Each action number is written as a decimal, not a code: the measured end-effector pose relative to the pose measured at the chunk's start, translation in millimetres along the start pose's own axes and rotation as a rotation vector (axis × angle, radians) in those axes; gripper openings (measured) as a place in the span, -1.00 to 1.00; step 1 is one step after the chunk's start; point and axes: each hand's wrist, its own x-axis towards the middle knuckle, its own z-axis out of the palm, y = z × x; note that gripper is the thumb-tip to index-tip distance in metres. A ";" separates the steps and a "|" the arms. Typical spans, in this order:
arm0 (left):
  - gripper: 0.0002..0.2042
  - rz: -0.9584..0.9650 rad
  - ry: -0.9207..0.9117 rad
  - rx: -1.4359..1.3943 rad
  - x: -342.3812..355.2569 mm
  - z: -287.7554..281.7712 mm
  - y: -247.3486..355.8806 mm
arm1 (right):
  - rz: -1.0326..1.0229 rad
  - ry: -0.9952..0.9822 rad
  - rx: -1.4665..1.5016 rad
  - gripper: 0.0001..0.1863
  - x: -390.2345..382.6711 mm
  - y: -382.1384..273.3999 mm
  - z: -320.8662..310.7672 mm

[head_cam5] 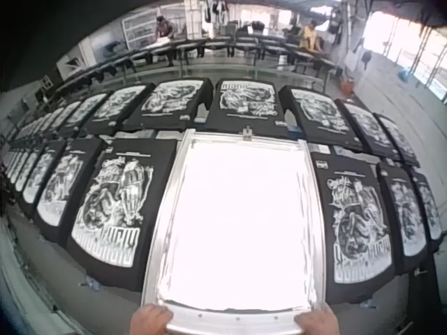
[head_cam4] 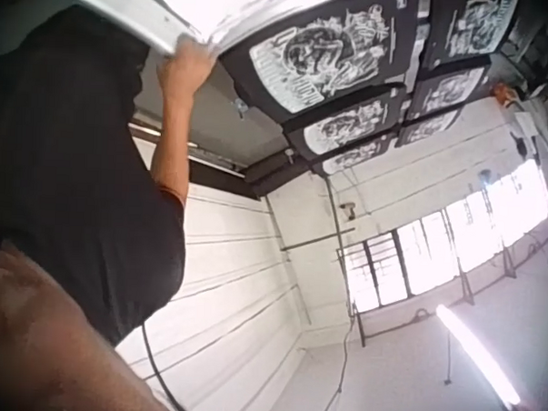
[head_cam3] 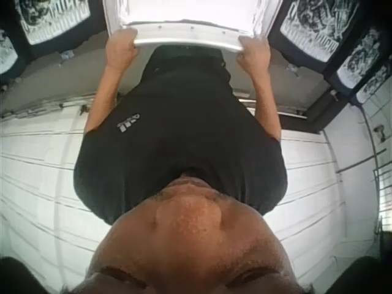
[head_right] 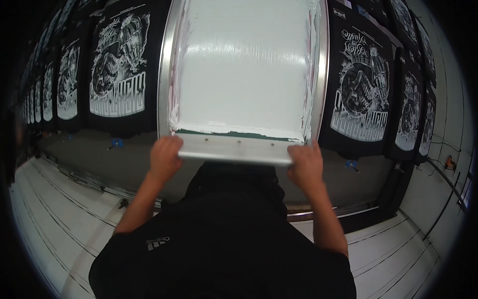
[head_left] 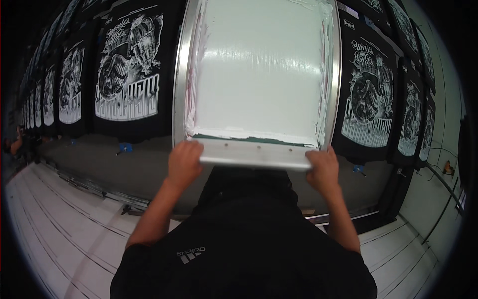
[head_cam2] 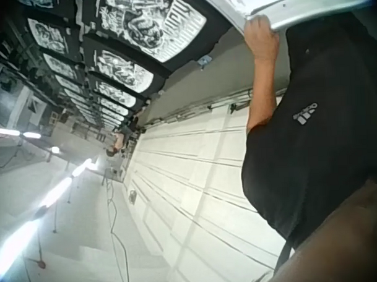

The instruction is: The recorder is screen printing graphics onto black t-shirts using a manual screen and squeegee.

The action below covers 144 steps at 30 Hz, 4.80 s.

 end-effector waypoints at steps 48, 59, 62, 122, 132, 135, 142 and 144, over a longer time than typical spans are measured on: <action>-0.62 0.057 0.201 0.048 80.1 18.1 -37.6 | -0.064 0.141 -0.098 -0.43 80.7 37.4 -13.9; -0.66 -0.047 0.135 0.202 440.4 -54.3 -139.6 | 0.080 0.146 -0.316 -0.52 412.0 137.6 -129.5; -0.62 0.017 0.085 0.144 479.8 -71.1 -140.3 | -0.014 0.097 -0.342 -0.50 453.3 166.7 -159.7; -0.62 -0.690 -0.745 -1.116 -23.4 125.7 57.8 | -0.272 -0.024 -0.128 -0.48 535.2 112.5 -192.2; -0.60 -0.414 -0.345 -0.991 -20.7 131.9 72.2 | -0.201 -0.030 -0.106 -0.45 451.8 73.1 -149.1; -0.63 -0.452 -0.327 -1.049 -20.4 130.9 73.5 | -0.226 -0.040 -0.125 -0.47 367.1 31.7 -123.2; -0.65 -0.525 -0.367 -0.943 -10.0 129.9 74.9 | -0.128 -0.074 -0.038 -0.63 116.3 -52.6 -40.8; -0.67 -0.539 -0.396 -0.925 -8.9 124.9 80.6 | -0.170 -0.004 -0.002 -0.64 60.3 -64.5 -17.4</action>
